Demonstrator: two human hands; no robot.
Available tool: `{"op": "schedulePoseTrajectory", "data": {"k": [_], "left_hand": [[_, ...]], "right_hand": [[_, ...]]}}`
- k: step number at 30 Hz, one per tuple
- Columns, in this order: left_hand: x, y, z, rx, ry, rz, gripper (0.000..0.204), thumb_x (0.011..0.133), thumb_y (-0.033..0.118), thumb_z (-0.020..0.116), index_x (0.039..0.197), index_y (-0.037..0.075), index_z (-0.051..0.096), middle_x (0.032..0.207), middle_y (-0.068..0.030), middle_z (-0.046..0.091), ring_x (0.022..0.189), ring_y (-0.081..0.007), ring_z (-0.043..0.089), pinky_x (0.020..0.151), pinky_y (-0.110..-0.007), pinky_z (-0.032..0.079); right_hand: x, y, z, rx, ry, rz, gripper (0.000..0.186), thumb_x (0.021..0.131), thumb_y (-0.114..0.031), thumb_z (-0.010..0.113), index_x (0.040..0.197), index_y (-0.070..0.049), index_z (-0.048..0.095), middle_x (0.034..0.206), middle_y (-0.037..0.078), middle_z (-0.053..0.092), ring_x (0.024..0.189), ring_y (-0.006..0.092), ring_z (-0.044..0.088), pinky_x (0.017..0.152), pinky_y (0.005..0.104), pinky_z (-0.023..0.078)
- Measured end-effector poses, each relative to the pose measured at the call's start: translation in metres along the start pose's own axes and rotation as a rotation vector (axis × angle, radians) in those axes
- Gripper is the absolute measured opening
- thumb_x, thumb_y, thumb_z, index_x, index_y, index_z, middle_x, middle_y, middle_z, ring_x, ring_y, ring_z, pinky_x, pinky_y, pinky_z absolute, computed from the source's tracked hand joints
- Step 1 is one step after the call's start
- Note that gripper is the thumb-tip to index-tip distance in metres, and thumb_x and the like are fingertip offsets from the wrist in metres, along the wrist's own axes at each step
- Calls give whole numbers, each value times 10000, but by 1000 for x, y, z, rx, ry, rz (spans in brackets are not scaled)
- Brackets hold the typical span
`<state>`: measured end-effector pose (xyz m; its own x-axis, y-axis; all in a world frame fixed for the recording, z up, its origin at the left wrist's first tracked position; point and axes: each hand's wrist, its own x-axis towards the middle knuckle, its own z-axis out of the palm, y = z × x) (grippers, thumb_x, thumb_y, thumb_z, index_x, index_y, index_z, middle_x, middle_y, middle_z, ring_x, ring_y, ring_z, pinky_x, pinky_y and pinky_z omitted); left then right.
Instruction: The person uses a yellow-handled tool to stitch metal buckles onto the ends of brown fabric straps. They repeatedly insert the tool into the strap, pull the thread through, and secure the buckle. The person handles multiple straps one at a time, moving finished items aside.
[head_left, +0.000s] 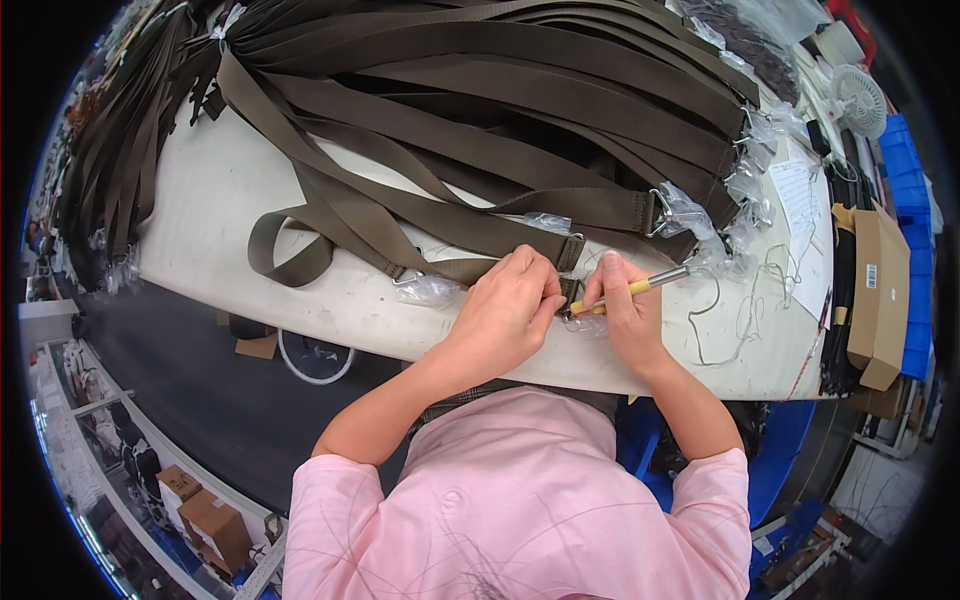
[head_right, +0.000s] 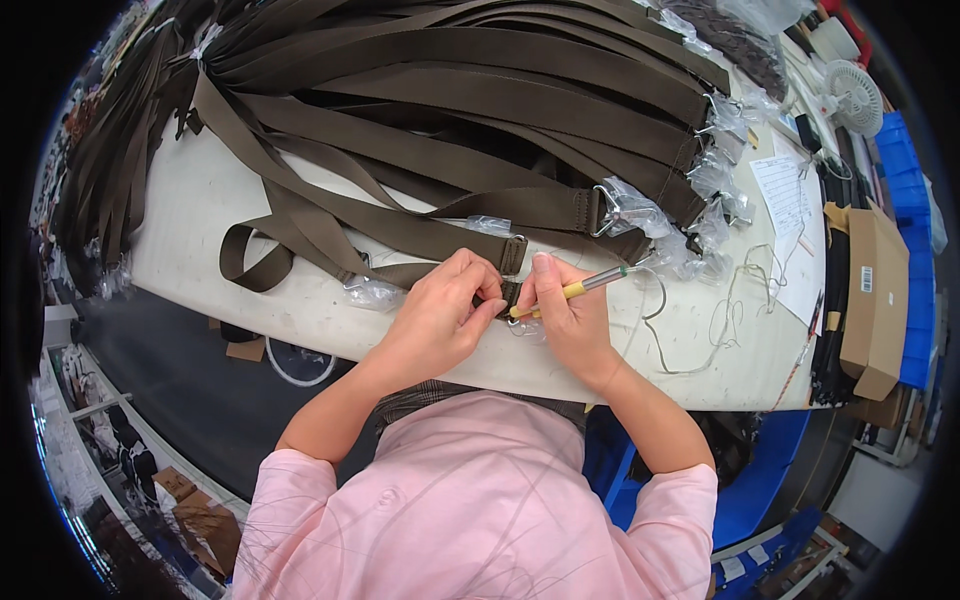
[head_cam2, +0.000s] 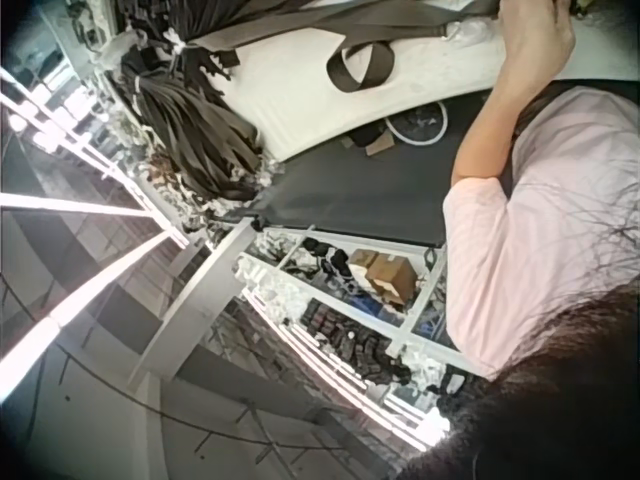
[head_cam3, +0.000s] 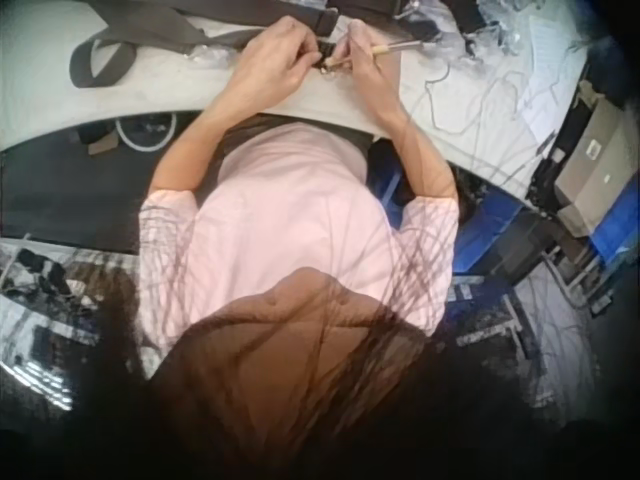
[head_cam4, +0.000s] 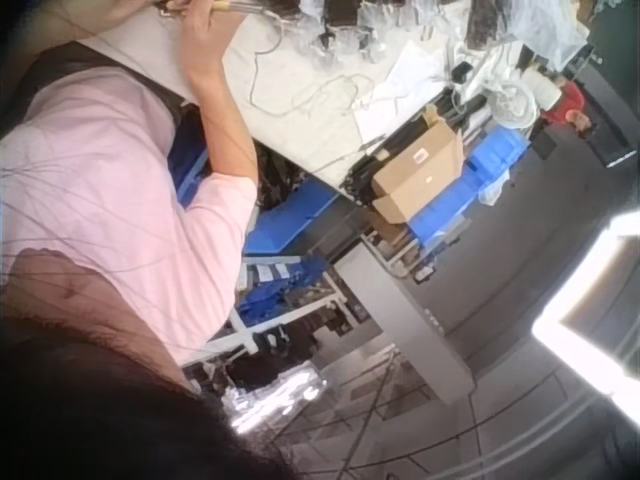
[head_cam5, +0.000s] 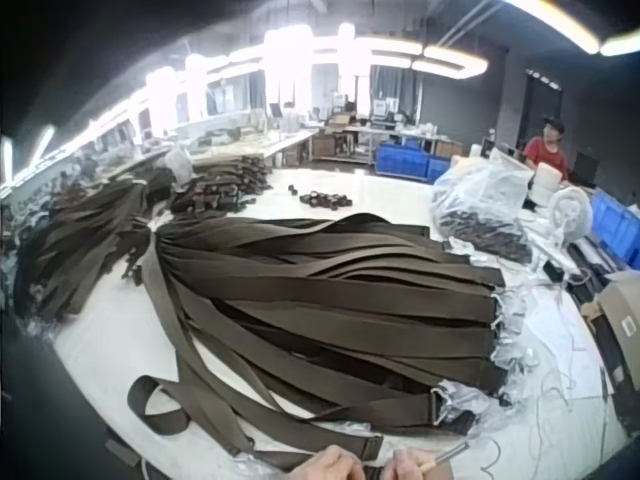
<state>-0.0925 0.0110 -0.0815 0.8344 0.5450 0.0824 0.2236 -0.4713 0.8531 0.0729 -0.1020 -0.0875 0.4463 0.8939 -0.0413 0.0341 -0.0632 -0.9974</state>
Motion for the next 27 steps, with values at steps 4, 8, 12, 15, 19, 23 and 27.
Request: {"op": "schedulePoseTrajectory", "data": {"k": [4,8,12,15,19,23,27], "left_hand": [[0,0,0,3,2,-5,132,938,29,739,979,-2,617,1008,-112,624,822,-281,634,715,-404,519],[-1,-2,2,14,13,5,130,936,28,737,986,-3,621,1011,-115,626,823,-281,638,710,-407,518],[-1,-5,5,17,60,40,123,924,23,735,978,-8,629,986,-113,639,830,-282,660,716,-404,535],[0,-2,3,-56,49,-24,111,907,15,737,965,-23,651,982,-110,671,833,-258,695,739,-376,575],[1,-5,-1,-187,9,-70,116,893,13,746,972,-50,689,991,-113,713,842,-209,741,777,-327,617],[2,-11,-1,-289,-9,-108,132,892,17,754,984,-64,706,969,-119,740,848,-191,766,796,-301,625],[4,-7,-6,-292,-45,-140,126,890,22,751,966,-70,710,947,-116,771,845,-186,779,816,-297,624]], "right_hand": [[0,1,1,4,-3,-1,521,1178,-315,484,797,4,640,694,51,641,607,102,611,568,265,503],[0,0,1,-22,-1,-10,526,1178,-318,483,789,0,640,694,44,642,610,96,609,569,262,497],[0,3,-2,2,45,-21,526,1176,-305,487,768,-7,634,687,32,635,601,83,588,563,252,464],[2,-4,-7,-39,37,-38,530,1174,-304,492,751,-13,624,677,24,626,593,77,572,559,248,441],[7,-12,-8,-15,-14,9,536,1173,-321,493,745,-20,611,668,21,617,599,76,578,564,249,449],[9,-12,-1,-29,-36,30,540,1176,-337,482,757,-21,610,672,24,618,611,85,606,570,256,483],[8,-1,-3,-33,-28,20,545,1178,-352,477,768,-19,611,679,27,622,613,92,620,568,259,501]]}}
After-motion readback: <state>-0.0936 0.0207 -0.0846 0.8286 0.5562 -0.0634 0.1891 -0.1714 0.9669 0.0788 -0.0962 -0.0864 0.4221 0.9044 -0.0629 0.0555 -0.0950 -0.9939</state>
